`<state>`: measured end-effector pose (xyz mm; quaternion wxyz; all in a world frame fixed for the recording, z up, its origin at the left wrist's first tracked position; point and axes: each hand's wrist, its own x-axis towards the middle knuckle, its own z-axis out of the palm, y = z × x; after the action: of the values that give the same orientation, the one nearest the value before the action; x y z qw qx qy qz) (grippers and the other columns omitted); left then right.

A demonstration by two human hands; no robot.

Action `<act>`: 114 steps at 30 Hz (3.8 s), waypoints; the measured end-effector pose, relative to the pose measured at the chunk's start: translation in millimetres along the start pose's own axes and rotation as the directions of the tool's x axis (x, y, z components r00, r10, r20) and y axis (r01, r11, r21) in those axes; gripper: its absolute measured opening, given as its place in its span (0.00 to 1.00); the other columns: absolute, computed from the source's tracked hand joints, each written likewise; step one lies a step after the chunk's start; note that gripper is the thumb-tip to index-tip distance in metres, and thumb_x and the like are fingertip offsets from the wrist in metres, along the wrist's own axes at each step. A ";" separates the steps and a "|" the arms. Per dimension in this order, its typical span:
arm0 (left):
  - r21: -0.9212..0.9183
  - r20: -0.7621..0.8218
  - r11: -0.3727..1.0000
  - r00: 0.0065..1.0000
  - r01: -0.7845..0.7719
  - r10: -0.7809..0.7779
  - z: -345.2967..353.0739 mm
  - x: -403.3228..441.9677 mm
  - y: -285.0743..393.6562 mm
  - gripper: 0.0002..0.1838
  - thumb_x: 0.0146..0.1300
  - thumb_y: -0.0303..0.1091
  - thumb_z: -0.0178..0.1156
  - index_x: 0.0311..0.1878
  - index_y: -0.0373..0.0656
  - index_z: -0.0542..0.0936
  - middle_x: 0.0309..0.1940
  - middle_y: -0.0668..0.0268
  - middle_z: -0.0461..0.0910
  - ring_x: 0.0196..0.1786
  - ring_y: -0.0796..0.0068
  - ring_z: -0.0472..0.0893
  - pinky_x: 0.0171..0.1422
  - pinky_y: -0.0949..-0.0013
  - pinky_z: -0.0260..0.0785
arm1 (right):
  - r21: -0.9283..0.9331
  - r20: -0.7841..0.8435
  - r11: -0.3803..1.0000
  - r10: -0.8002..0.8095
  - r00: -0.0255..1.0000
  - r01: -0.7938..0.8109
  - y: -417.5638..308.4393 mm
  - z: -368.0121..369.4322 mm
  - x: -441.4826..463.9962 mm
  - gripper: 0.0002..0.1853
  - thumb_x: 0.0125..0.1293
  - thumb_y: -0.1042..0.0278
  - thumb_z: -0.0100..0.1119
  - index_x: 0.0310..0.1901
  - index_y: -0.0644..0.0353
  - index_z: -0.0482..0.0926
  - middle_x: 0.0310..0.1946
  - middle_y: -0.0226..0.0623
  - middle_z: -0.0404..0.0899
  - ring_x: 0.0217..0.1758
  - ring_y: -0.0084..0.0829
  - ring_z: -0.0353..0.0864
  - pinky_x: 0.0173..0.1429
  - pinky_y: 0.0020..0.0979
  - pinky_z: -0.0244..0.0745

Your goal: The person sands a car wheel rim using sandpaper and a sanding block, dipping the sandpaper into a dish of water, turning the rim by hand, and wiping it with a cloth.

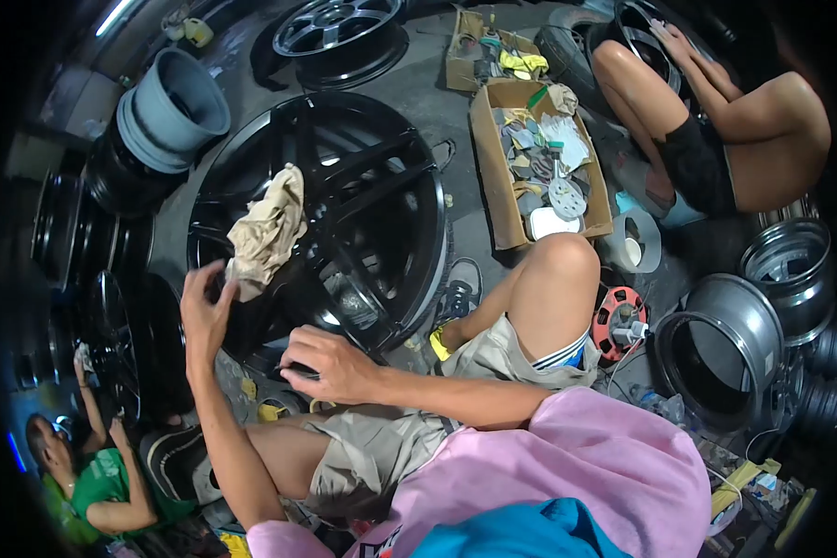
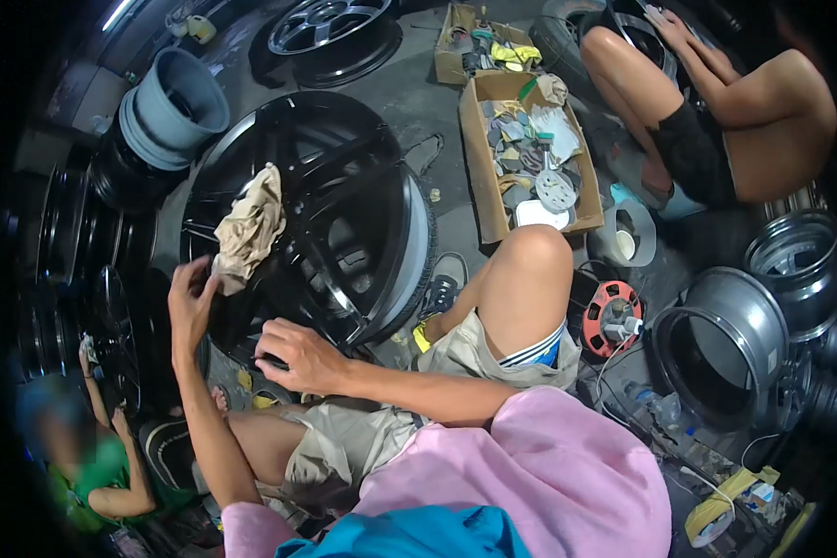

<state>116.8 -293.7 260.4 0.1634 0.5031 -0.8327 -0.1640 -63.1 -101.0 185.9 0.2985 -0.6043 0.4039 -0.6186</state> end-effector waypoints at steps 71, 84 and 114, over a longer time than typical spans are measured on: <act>0.426 -0.003 0.894 0.988 0.141 -0.154 52.7 -230.6 85.9 0.29 0.71 0.26 0.59 0.73 0.21 0.74 0.77 0.34 0.69 0.68 0.48 0.82 0.75 0.51 0.76 | -0.333 0.157 0.918 0.278 0.948 -0.214 -8.0 16.7 5.2 0.10 0.72 0.70 0.73 0.44 0.69 0.86 0.36 0.41 0.85 0.38 0.33 0.85 0.49 0.33 0.80; -0.667 -0.264 0.741 0.954 -0.073 -0.144 -0.4 -286.0 96.6 0.08 0.73 0.27 0.69 0.50 0.34 0.87 0.51 0.54 0.87 0.52 0.51 0.88 0.59 0.54 0.81 | -0.511 0.311 0.859 0.211 0.927 -0.024 -15.4 36.2 8.7 0.07 0.74 0.74 0.71 0.48 0.67 0.87 0.38 0.42 0.84 0.42 0.36 0.85 0.52 0.35 0.80; -0.412 0.496 -0.173 0.060 0.895 -0.866 284.7 -728.8 -60.6 0.18 0.69 0.40 0.67 0.46 0.31 0.91 0.44 0.46 0.92 0.54 0.49 0.92 0.62 0.56 0.84 | -0.554 0.393 0.827 0.163 0.905 0.091 1.1 65.0 7.9 0.09 0.78 0.70 0.71 0.49 0.69 0.87 0.44 0.40 0.87 0.48 0.34 0.86 0.60 0.34 0.79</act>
<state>360.9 360.2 -98.4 0.1476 0.8345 -0.1377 -0.5127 0.4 -117.4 185.4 0.2004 -0.7764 0.5042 -0.3205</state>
